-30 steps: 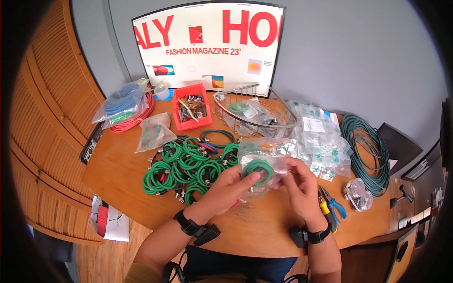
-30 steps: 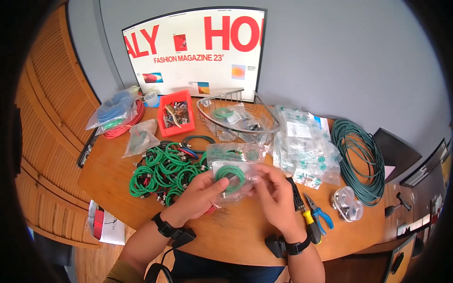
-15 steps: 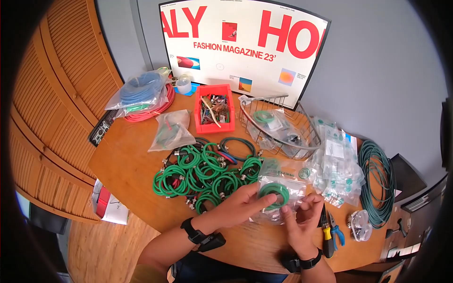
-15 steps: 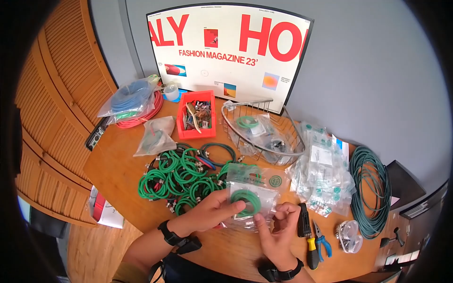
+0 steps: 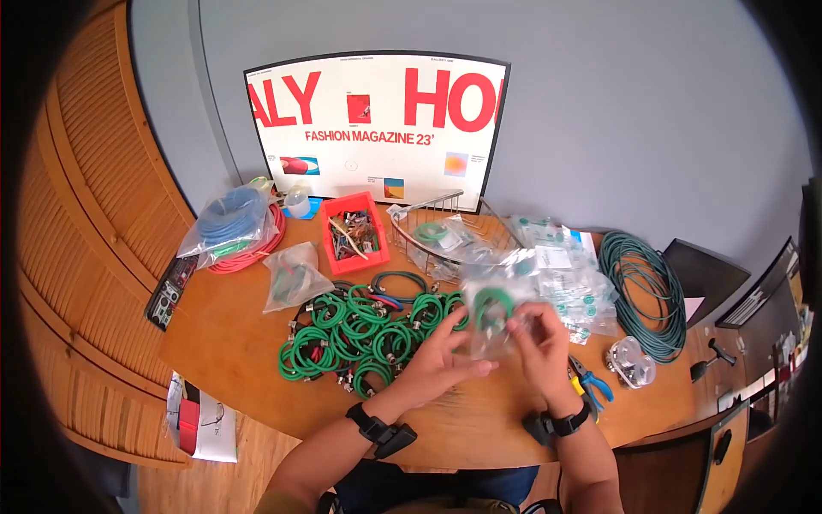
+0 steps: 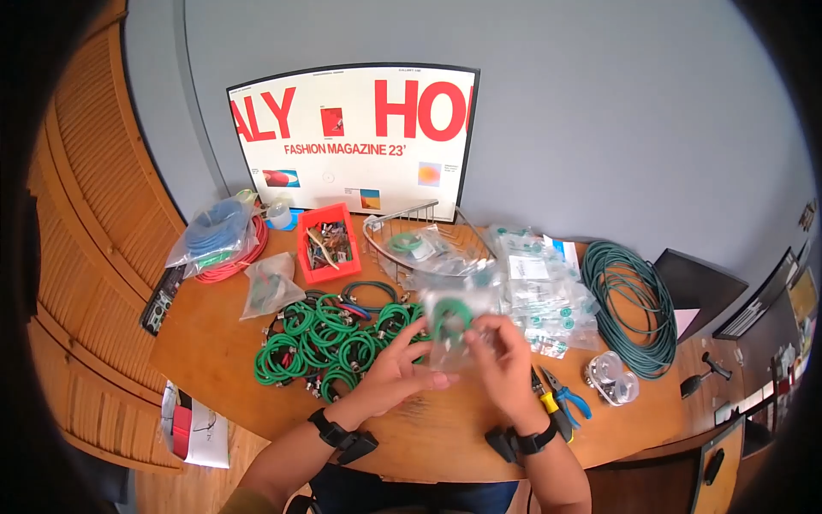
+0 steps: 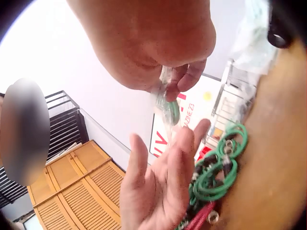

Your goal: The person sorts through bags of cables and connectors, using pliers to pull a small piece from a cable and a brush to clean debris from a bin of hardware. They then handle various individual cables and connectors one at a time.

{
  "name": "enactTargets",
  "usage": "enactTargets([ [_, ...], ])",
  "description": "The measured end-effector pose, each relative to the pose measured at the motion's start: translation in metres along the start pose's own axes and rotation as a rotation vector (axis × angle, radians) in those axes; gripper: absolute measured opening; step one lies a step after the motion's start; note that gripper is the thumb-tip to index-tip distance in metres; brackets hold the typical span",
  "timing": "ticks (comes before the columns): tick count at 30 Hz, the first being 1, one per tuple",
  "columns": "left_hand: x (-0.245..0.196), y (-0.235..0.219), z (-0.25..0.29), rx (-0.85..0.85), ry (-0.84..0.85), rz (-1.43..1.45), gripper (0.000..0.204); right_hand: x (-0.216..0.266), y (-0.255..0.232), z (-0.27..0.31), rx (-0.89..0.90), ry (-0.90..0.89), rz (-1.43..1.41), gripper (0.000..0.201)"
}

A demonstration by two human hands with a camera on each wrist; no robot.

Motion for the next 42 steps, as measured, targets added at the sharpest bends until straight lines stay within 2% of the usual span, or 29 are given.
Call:
enactTargets([
  [2, 0.0, -0.005, 0.002, -0.127, -0.016, -0.07, 0.073, 0.007, -0.012, -0.029, -0.125, -0.027, -0.07, 0.015],
  [3, 0.001, -0.007, 0.001, -0.124, -0.009, -0.068, 0.073, 0.011, -0.016, -0.048, -0.158, -0.041, -0.103, 0.015],
  [5, 0.004, -0.016, -0.001, -0.22, 0.005, -0.048, 0.071, 0.007, -0.024, -0.091, -0.1, -0.119, 0.083, 0.016],
  [6, 0.002, -0.018, -0.001, -0.216, 0.011, -0.049, 0.071, 0.013, -0.018, -0.109, -0.065, -0.16, 0.245, 0.019],
  [7, 0.0, -0.022, -0.001, -0.281, 0.037, -0.045, 0.067, 0.018, -0.012, -0.125, -0.032, -0.199, 0.406, 0.023],
  [8, -0.002, -0.026, 0.0, -0.347, 0.06, -0.04, 0.063, 0.019, -0.011, -0.139, -0.035, -0.202, 0.408, 0.023],
  [10, 0.003, -0.034, -0.002, -0.392, 0.087, -0.022, 0.058, 0.011, 0.0, -0.163, 0.145, -0.245, 0.691, 0.032],
  [11, 0.003, -0.038, -0.002, -0.441, 0.113, -0.003, 0.054, 0.005, 0.002, -0.172, 0.143, -0.247, 0.691, 0.032],
  [13, -0.001, -0.04, -0.001, -0.488, 0.121, 0.004, 0.05, -0.009, 0.007, -0.183, 0.163, -0.232, 0.933, 0.036],
  [14, -0.002, -0.042, -0.001, -0.538, 0.128, 0.012, 0.046, -0.012, 0.01, -0.182, 0.167, -0.23, 0.933, 0.036],
  [16, -0.002, -0.044, -0.001, -0.566, 0.126, 0.029, 0.044, -0.025, 0.02, -0.175, 0.341, -0.22, 1.307, 0.034],
  [17, -0.002, -0.046, -0.001, -0.587, 0.126, 0.044, 0.042, -0.022, 0.025, -0.168, 0.341, -0.216, 1.303, 0.034],
  [19, -0.002, -0.05, -0.001, -0.609, 0.139, 0.043, 0.04, -0.006, 0.039, -0.145, 0.473, -0.167, 1.191, 0.032],
  [21, -0.004, -0.051, 0.0, -0.632, 0.141, 0.049, 0.039, -0.005, 0.038, -0.132, 0.426, -0.182, 1.116, 0.028],
  [23, -0.01, -0.052, 0.003, -0.658, 0.203, 0.059, 0.036, -0.002, 0.032, -0.11, 0.299, -0.297, 0.766, 0.022],
  [24, -0.015, -0.05, 0.005, -0.672, 0.221, 0.048, 0.035, 0.006, 0.036, -0.093, 0.307, -0.244, 0.673, 0.02],
  [25, -0.015, -0.05, 0.004, -0.669, 0.21, 0.047, 0.035, 0.0, 0.034, -0.079, 0.302, -0.233, 0.672, 0.02],
  [27, -0.016, -0.051, 0.006, -0.687, 0.272, 0.022, 0.034, -0.02, 0.036, -0.049, 0.5, -0.128, 0.606, 0.026],
  [30, -0.015, -0.052, 0.005, -0.703, 0.257, -0.002, 0.034, -0.044, 0.046, -0.02, 0.482, -0.104, 0.631, 0.033],
  [33, -0.012, -0.052, 0.005, -0.691, 0.206, 0.002, 0.034, -0.052, 0.048, -0.017, 0.478, -0.052, 0.663, 0.038],
  [34, -0.011, -0.051, 0.004, -0.67, 0.203, 0.002, 0.033, -0.059, 0.046, -0.018, 0.506, -0.085, 0.673, 0.038],
  [37, -0.009, -0.045, 0.002, -0.577, 0.173, -0.009, 0.032, -0.056, 0.043, -0.016, 0.449, -0.048, 0.639, 0.034],
  [38, -0.009, -0.042, 0.0, -0.547, 0.186, -0.057, 0.033, -0.053, 0.041, -0.016, 0.402, -0.086, 0.58, 0.026],
  [39, -0.008, -0.039, -0.001, -0.521, 0.202, -0.104, 0.034, -0.051, 0.038, -0.016, 0.388, -0.084, 0.592, 0.026],
  [40, -0.006, -0.039, -0.001, -0.469, 0.187, -0.195, 0.044, -0.046, 0.033, -0.015, 0.317, -0.105, 0.546, 0.022],
  [41, -0.002, -0.039, -0.001, -0.458, 0.187, -0.191, 0.044, -0.039, 0.031, -0.014, 0.249, -0.127, 0.499, 0.018],
  [42, -0.002, -0.038, -0.001, -0.457, 0.233, -0.357, 0.049, -0.03, 0.03, -0.011, 0.184, -0.139, 0.432, 0.014],
])
Point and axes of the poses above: each hand's wrist, its own z-axis away from the middle knuckle, its own y-axis out of the palm, x = y × z, the point moved 4 cm from there along -z, towards the middle knuckle, and after that the axes turned 15 degrees about -z, right-handed, at the moved point
